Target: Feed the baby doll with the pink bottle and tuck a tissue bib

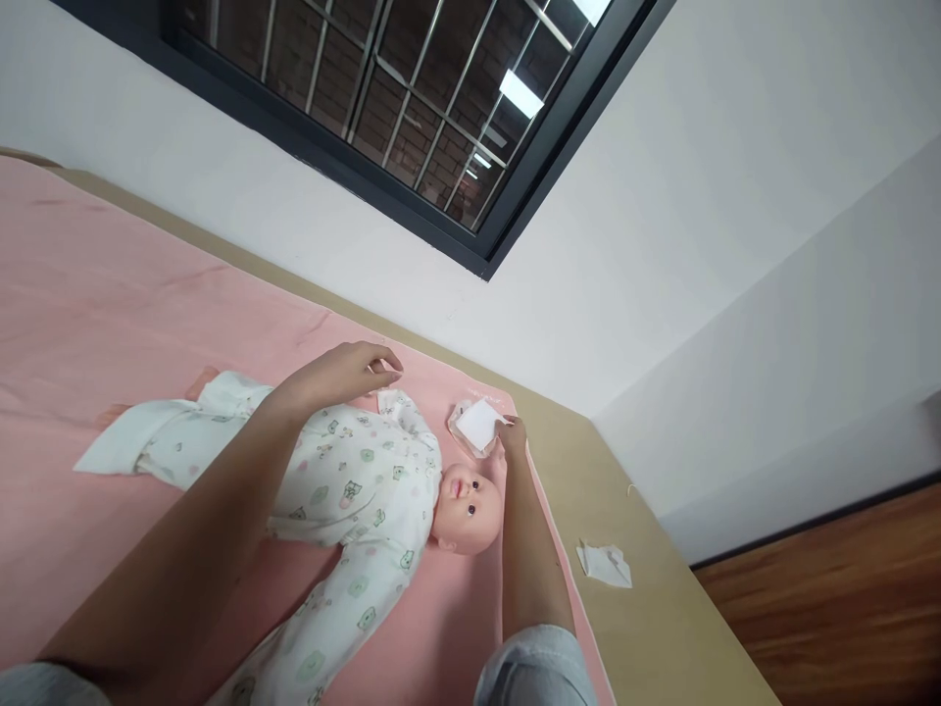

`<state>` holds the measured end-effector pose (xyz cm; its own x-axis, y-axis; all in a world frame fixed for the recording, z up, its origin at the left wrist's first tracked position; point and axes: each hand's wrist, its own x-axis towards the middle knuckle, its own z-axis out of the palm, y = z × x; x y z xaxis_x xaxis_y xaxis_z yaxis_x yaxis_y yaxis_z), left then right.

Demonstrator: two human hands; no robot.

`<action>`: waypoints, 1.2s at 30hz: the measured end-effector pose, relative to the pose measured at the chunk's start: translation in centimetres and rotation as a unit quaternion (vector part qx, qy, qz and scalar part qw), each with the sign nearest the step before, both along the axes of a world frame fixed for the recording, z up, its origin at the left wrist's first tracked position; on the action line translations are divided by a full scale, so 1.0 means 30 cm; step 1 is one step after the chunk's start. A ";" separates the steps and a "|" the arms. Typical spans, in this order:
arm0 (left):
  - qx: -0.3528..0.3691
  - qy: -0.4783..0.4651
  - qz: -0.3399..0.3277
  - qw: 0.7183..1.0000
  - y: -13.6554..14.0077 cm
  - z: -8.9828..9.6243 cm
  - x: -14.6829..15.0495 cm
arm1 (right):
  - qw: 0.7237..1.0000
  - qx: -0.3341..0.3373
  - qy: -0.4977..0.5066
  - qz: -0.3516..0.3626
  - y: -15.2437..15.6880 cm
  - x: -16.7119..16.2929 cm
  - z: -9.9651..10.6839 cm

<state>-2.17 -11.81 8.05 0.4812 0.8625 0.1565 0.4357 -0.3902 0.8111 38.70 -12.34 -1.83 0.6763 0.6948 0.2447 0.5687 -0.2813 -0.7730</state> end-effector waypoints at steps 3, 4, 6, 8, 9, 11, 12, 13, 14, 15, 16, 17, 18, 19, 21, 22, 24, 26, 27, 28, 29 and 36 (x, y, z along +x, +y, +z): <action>0.000 -0.003 0.010 1.000 0.007 -0.006 -0.001 | 1.000 -0.002 -0.007 -0.020 -0.011 -0.004 -0.004; 0.002 -0.004 0.013 1.000 0.010 -0.008 -0.002 | 1.000 0.002 -0.013 -0.025 -0.017 -0.007 -0.001; 0.008 -0.005 0.016 1.000 0.016 -0.012 -0.006 | 0.999 0.015 -0.031 -0.036 -0.034 -0.013 0.011; 0.018 -0.002 0.024 1.000 0.024 -0.016 -0.012 | 0.997 0.031 -0.053 -0.051 -0.058 -0.018 0.024; 0.023 0.000 0.032 0.999 0.028 -0.018 -0.015 | 0.995 0.038 -0.065 -0.060 -0.074 -0.019 0.028; 0.033 0.000 0.052 0.998 0.034 -0.020 -0.024 | 0.992 0.047 -0.085 -0.086 -0.108 -0.020 0.026; 0.036 -0.003 0.065 0.997 0.036 -0.020 -0.028 | 0.990 0.046 -0.091 -0.100 -0.125 -0.022 0.019; 0.040 -0.009 0.078 0.996 0.036 -0.018 -0.033 | 0.988 0.042 -0.092 -0.115 -0.141 -0.024 0.007; 0.044 -0.016 0.093 0.995 0.036 -0.016 -0.039 | 0.987 0.035 -0.090 -0.128 -0.155 -0.027 -0.009; 0.047 -0.026 0.108 0.993 0.034 -0.013 -0.046 | 0.986 0.025 -0.083 -0.140 -0.166 -0.032 -0.029; 0.050 -0.041 0.126 0.990 0.032 -0.009 -0.054 | 0.986 0.014 -0.075 -0.149 -0.175 -0.038 -0.052; 0.052 -0.059 0.144 0.986 0.030 -0.006 -0.062 | 0.985 0.003 -0.064 -0.158 -0.182 -0.046 -0.075; 0.053 -0.079 0.162 0.982 0.028 -0.003 -0.072 | 0.985 -0.008 -0.054 -0.165 -0.187 -0.053 -0.097; 0.054 -0.101 0.181 0.977 0.027 -0.002 -0.080 | 0.984 -0.017 -0.045 -0.171 -0.191 -0.061 -0.117; 0.060 -0.150 0.218 0.963 0.027 -0.004 -0.093 | 0.983 -0.028 -0.034 -0.177 -0.197 -0.074 -0.146; 0.063 -0.176 0.231 0.955 0.030 -0.008 -0.094 | 0.983 -0.030 -0.032 -0.178 -0.201 -0.079 -0.155; 0.058 -0.227 0.234 0.944 0.046 -0.025 -0.082 | 0.983 -0.032 -0.032 -0.176 -0.208 -0.082 -0.163; 0.043 -0.240 0.218 0.945 0.076 -0.056 -0.051 | 0.984 -0.031 -0.031 -0.173 -0.217 -0.079 -0.163; 0.034 -0.226 0.211 0.950 0.097 -0.075 -0.031 | 0.984 -0.031 -0.030 -0.172 -0.220 -0.076 -0.162; 0.025 -0.200 0.213 0.956 0.121 -0.097 -0.011 | 0.984 -0.030 -0.029 -0.171 -0.224 -0.072 -0.161; 0.012 -0.166 0.215 0.962 0.147 -0.120 0.008 | 0.985 -0.030 -0.028 -0.169 -0.227 -0.069 -0.161; -0.060 -0.062 0.175 0.981 0.298 -0.225 0.075 | 0.988 -0.012 -0.015 -0.155 -0.245 -0.057 -0.165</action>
